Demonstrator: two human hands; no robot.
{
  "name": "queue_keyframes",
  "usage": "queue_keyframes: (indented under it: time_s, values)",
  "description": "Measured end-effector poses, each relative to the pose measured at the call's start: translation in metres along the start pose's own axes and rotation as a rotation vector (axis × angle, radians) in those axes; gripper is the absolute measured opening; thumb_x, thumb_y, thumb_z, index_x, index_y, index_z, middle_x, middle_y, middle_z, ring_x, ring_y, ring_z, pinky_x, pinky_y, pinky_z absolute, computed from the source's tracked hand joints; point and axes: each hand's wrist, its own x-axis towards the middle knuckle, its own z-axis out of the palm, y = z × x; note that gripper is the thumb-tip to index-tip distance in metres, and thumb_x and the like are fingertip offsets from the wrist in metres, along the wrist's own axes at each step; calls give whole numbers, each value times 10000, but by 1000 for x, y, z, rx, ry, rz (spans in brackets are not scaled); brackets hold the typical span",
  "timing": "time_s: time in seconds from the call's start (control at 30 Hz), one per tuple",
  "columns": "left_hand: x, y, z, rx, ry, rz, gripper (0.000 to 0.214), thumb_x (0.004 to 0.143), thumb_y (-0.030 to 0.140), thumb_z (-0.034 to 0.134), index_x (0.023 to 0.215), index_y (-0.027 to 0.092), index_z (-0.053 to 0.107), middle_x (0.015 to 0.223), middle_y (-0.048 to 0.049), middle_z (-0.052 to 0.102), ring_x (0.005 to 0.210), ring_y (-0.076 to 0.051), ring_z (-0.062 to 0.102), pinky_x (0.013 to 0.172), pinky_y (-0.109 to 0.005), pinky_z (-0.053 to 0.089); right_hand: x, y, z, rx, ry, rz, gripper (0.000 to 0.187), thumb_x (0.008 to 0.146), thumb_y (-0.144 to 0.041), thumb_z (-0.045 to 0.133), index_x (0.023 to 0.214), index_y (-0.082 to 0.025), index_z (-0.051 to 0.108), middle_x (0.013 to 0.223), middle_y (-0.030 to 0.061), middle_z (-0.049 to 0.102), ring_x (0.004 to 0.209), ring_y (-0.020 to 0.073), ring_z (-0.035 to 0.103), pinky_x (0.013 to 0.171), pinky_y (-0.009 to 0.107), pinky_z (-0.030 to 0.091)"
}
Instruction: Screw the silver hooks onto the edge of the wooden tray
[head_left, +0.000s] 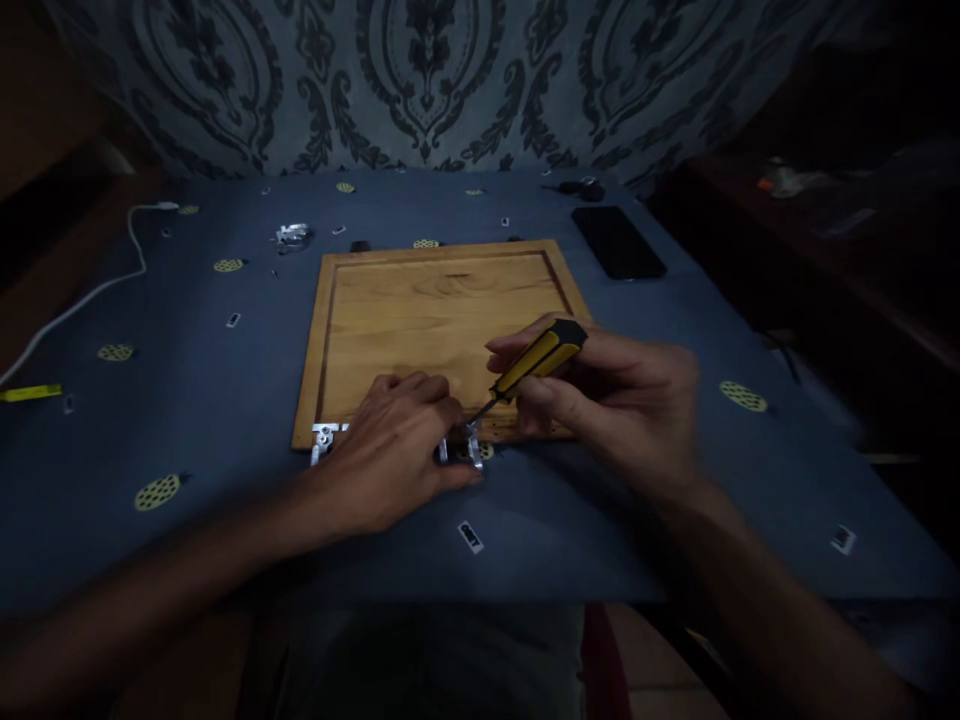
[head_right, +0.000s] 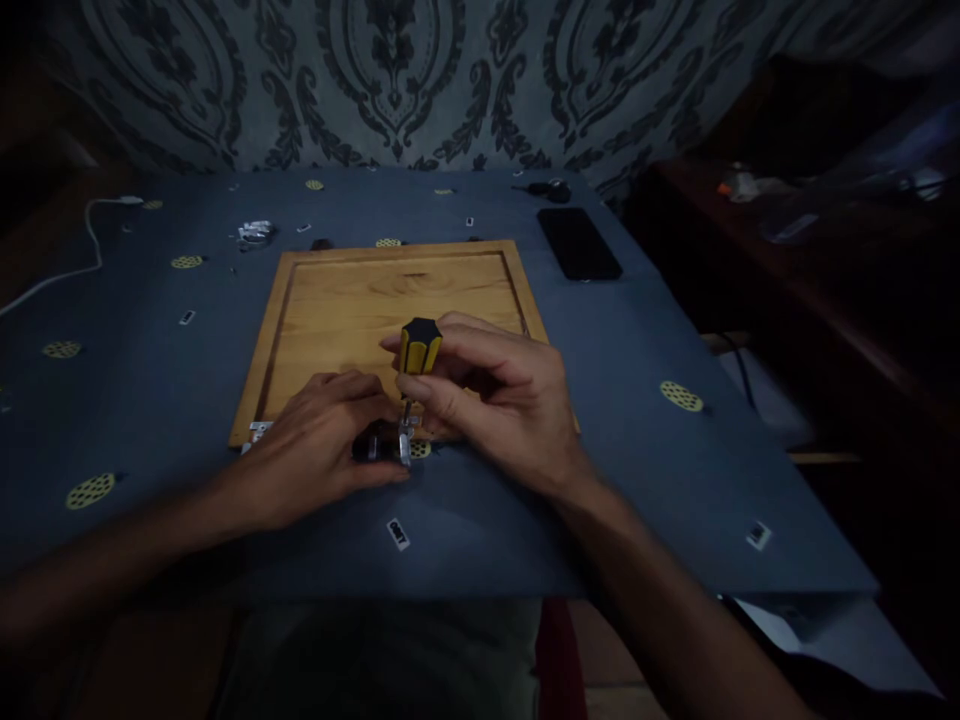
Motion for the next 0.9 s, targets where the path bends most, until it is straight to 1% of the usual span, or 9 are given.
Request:
queue_keyframes:
  time_s: [0.03,0.1,0.17,0.33,0.4,0.53,0.63,0.77,0.9]
  values:
    - [0,0,0,2,-8,-3,364,857,427,833,1062,156,703,1024,-44,649,1070,-272,605,970,-430,438,1,0,0,-15,16,-22,99,845,-353,841,900,-275,816,874,13,749,592,122,647,512,272,563]
    - [1,1,-1,5,-28,-12,370,853,431,836,1061,154,706,1009,-44,646,1056,-271,605,965,-428,439,3,-1,1,-33,51,-50,154,783,-374,891,772,-264,784,814,21,744,644,156,672,528,285,570]
    - [1,2,-2,8,-43,-23,364,853,434,836,1050,156,708,1017,-46,648,1060,-273,605,956,-427,441,4,-2,3,-17,76,-40,222,747,-404,914,731,-251,754,793,22,753,615,154,660,502,284,560]
    - [2,2,-1,8,-38,-29,357,859,440,829,1036,157,703,1053,-45,653,1084,-272,604,962,-424,440,3,-1,4,55,92,30,237,736,-386,922,780,-229,751,744,-7,755,514,102,600,446,229,523]
    - [1,1,0,7,-26,-23,361,858,443,831,1035,157,701,1047,-43,654,1080,-269,608,959,-415,442,2,-1,3,91,75,33,228,732,-348,928,861,-239,776,786,-13,774,500,94,610,434,218,525]
    - [0,-1,1,6,-18,-19,359,855,441,834,1018,152,698,1056,-46,658,1083,-269,613,953,-410,440,1,0,1,99,49,32,194,818,-310,864,994,-255,804,842,-8,797,460,96,618,439,242,567]
    - [0,-1,1,-4,-11,-14,348,850,439,839,995,157,696,1036,-38,656,1068,-262,612,965,-414,433,-2,2,2,64,121,-20,125,872,-323,817,976,-255,813,848,10,802,464,108,628,441,265,565]
    - [0,0,0,-25,-16,-22,332,851,418,843,994,158,695,1013,-33,650,1056,-253,607,976,-410,429,-4,5,5,32,256,-93,133,888,-366,803,973,-265,815,843,22,793,579,147,698,463,273,558]
    - [2,1,-1,-32,-34,-27,328,864,415,831,1001,150,693,1020,-36,644,1060,-256,605,965,-417,427,-3,7,5,16,244,-101,131,891,-360,803,971,-256,809,816,20,787,544,139,682,449,275,550]
